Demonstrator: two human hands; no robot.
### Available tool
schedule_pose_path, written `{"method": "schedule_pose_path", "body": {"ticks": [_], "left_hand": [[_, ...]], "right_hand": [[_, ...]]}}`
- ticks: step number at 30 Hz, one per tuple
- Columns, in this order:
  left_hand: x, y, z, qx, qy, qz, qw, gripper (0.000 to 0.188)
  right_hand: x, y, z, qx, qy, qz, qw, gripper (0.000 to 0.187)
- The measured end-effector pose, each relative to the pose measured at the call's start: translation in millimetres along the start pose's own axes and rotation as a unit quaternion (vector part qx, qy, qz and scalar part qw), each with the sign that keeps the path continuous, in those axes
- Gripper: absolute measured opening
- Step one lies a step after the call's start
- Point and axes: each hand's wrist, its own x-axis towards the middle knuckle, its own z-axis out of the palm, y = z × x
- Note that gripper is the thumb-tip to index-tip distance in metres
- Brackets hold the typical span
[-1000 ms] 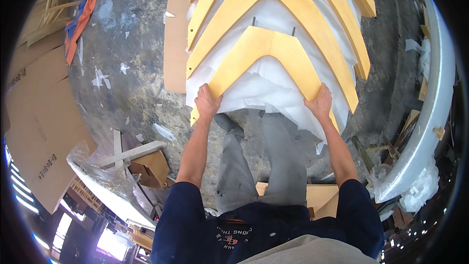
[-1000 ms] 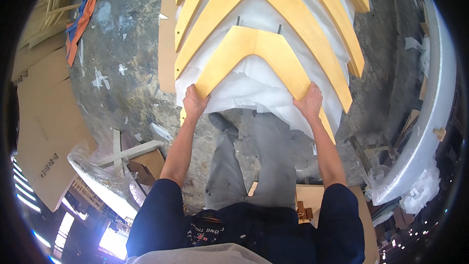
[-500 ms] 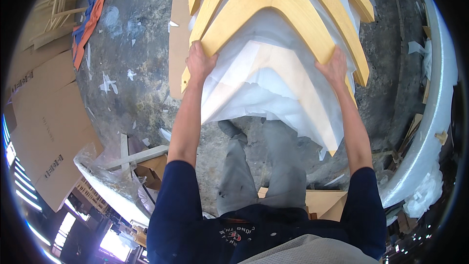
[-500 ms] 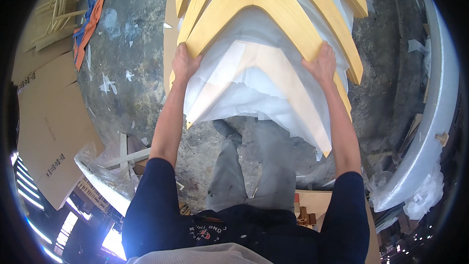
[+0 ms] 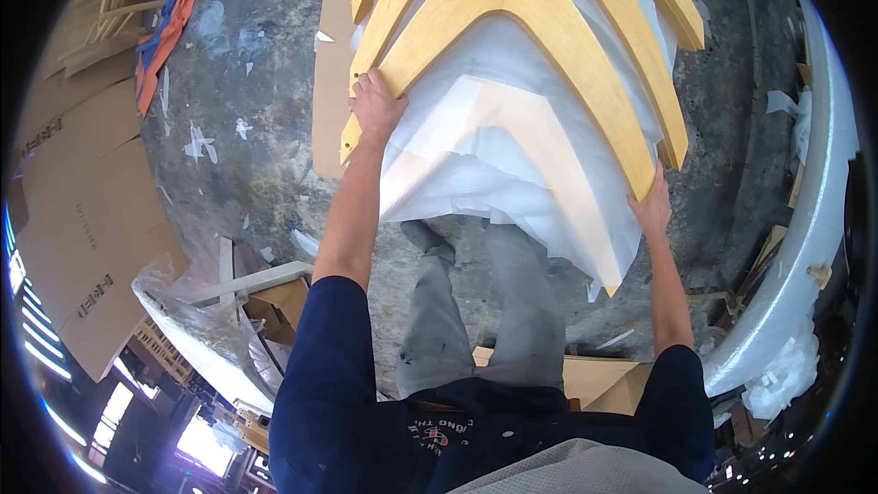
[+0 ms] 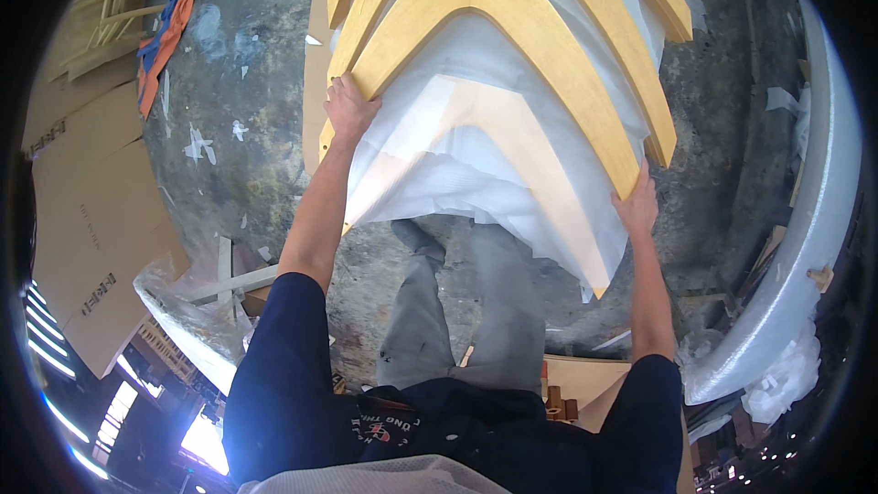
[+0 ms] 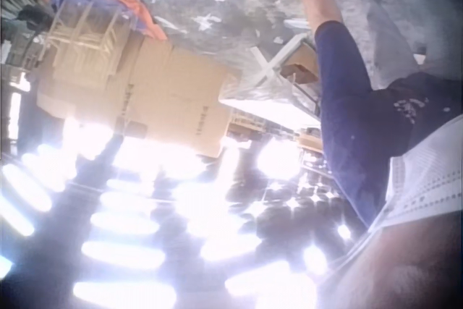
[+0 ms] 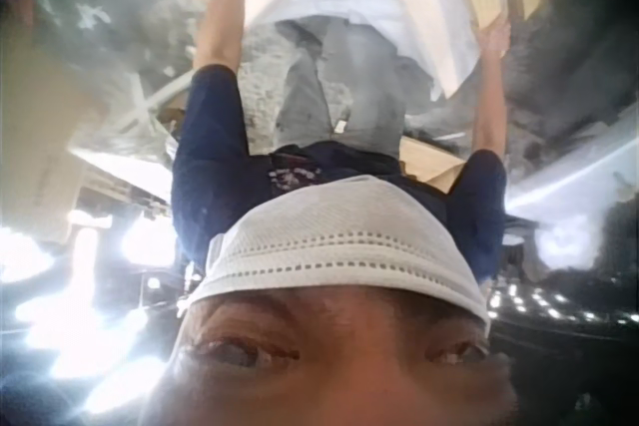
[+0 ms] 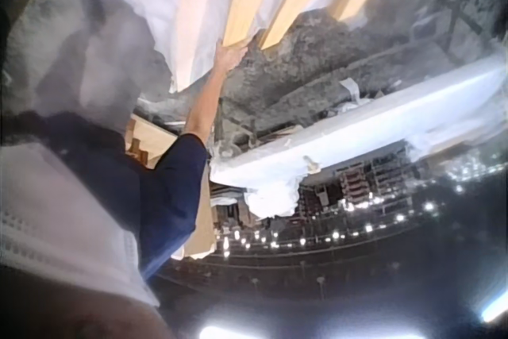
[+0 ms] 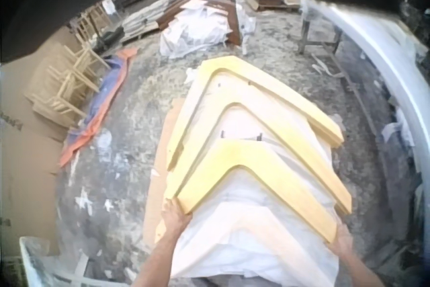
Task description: The person sits on the floor and sorts small metal fasteners from a wooden box, then handles L-shaped wooden parts, placing them on a white sheet. The person also picks up a roll of tape and moves wooden pieces around the workspace.
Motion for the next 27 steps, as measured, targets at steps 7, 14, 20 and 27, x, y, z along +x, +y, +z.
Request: {"method": "schedule_pose_path", "body": {"ticks": [7,14,20,27], "left_hand": [[-12.0,11.1,-2.2,-0.026,0.068,-0.009,0.997,0.077],[-94.3,147.9,35.8,-0.56,-0.137,-0.048,0.816,0.081],[-69.2,271.5,38.3,-0.859,-0.227,-0.176,0.424,0.07],[-165.5,240.4,-32.0,-0.853,-0.191,-0.218,0.433,0.059]], "right_hand": [[-9.1,26.8,11.1,-0.001,0.043,-0.02,0.999,0.079],[-60.1,17.7,7.2,0.029,0.054,-0.04,0.997,0.072],[-132.1,-20.0,-17.3,0.01,0.06,0.005,0.998,0.071],[-248.1,-42.3,-21.4,0.06,0.083,0.07,0.992,0.072]]}}
